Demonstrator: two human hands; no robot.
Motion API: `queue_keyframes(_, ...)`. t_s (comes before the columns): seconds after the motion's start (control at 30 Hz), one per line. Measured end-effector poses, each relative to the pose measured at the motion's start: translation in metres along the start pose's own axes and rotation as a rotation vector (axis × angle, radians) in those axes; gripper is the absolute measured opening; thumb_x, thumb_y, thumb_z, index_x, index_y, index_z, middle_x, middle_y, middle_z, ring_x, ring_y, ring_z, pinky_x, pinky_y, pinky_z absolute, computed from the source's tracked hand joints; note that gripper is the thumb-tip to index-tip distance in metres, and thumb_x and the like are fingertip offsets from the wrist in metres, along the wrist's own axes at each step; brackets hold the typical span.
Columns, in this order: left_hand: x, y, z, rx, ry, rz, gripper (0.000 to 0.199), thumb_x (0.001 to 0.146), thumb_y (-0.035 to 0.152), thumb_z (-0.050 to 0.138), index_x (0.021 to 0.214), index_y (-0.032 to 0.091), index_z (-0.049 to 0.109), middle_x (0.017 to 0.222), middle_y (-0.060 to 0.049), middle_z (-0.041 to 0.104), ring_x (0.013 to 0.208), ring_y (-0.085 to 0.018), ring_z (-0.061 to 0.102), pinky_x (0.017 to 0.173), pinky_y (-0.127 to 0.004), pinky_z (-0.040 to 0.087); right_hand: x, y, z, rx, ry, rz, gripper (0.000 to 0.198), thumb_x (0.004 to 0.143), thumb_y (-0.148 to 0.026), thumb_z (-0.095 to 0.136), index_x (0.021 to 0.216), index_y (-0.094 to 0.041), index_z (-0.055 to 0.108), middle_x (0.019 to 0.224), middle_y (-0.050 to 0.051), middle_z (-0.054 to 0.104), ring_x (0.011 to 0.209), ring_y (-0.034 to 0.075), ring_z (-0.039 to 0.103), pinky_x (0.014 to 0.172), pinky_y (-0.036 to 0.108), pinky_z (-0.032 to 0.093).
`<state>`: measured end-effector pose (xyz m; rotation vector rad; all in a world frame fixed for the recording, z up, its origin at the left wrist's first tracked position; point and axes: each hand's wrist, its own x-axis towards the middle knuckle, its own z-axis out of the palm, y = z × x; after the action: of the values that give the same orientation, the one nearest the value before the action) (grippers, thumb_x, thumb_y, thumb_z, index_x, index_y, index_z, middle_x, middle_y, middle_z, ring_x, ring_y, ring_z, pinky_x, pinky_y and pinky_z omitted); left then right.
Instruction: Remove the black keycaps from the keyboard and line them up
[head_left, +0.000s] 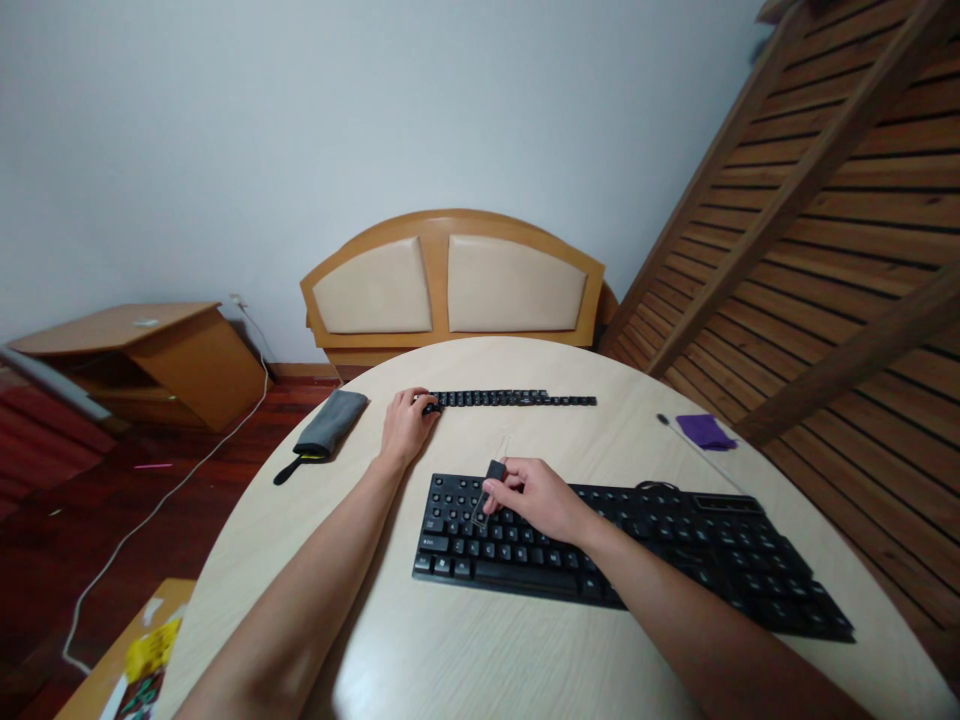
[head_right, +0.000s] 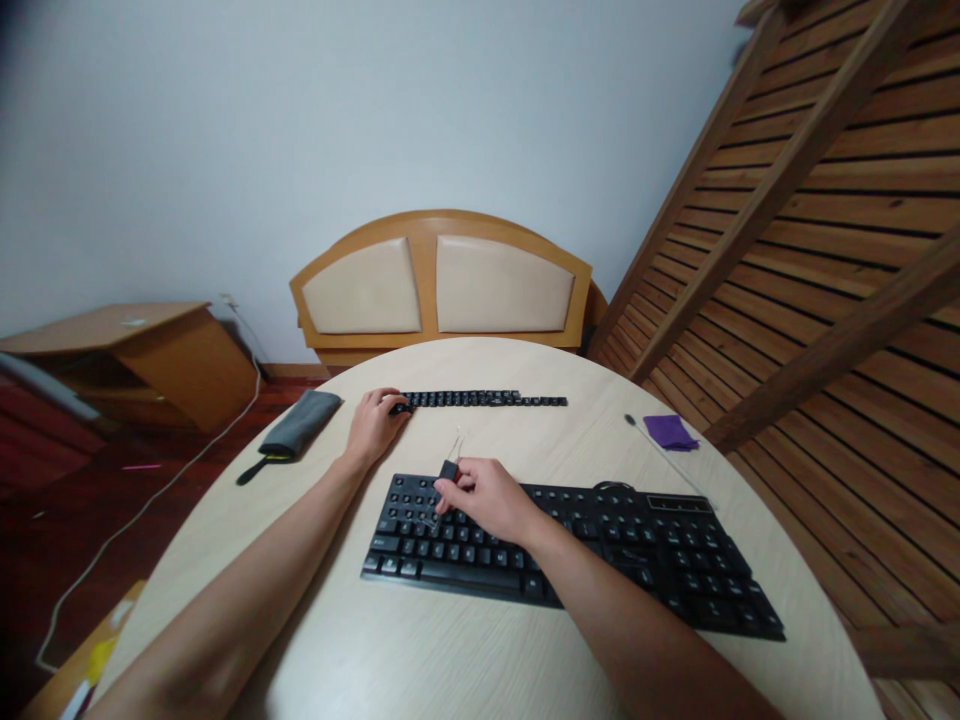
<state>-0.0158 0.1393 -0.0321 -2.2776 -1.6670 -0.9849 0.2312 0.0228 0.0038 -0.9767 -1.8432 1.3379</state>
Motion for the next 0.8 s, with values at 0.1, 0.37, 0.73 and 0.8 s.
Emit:
queue_keyframes(0.1,-0.002,0.014,-0.009,-0.041,0.013,0.015,0.018,0.087,0.019,0.061,0.105,0.022,0.065,0.116,-0.008,0.062,0.109,-0.026,0.055,0.097,-0.042,0.046,0.001,0.0,0.0,0.012,0.02,0.005,0.037,0.087,-0.05,0.058,0.078,-0.015,0.062,0.075,0.009,0.074,0.072,0.019,0.071,0.07,0.031,0.055)
queue_keyframes(0.37,-0.065,0.088,-0.042,-0.342,-0.196,-0.079,0.026,0.092,0.015,0.046,0.116,0.017,0.053,0.109,-0.01,0.064,0.103,-0.023,0.061,0.093,-0.041,0.051,0.001,0.006,0.001,0.051,0.153,-0.049,0.025,0.09,-0.041,0.056,0.091,-0.016,0.059,0.07,0.004,0.069,0.066,0.017,0.068,0.064,0.028,0.054)
queue_keyframes(0.73,-0.088,0.096,-0.071,-0.386,-0.436,0.101,0.032,0.092,0.015,0.049,0.122,0.022,0.053,0.12,-0.01,0.062,0.112,-0.025,0.057,0.099,-0.046,0.046,-0.005,-0.019,-0.002,-0.229,0.158,-0.034,0.021,0.094,-0.039,0.051,0.094,-0.021,0.061,0.077,0.003,0.071,0.073,0.018,0.068,0.068,0.027,0.052)
queue_keyframes(0.8,-0.088,0.093,-0.073,-0.373,-0.429,0.103,0.031,0.092,0.015,0.049,0.121,0.022,0.053,0.119,-0.009,0.062,0.111,-0.024,0.057,0.098,-0.046,0.047,-0.006,-0.02,0.0,-0.253,0.173,-0.026,0.023,0.095,-0.041,0.05,0.096,-0.021,0.061,0.079,0.004,0.071,0.074,0.018,0.068,0.069,0.028,0.052)
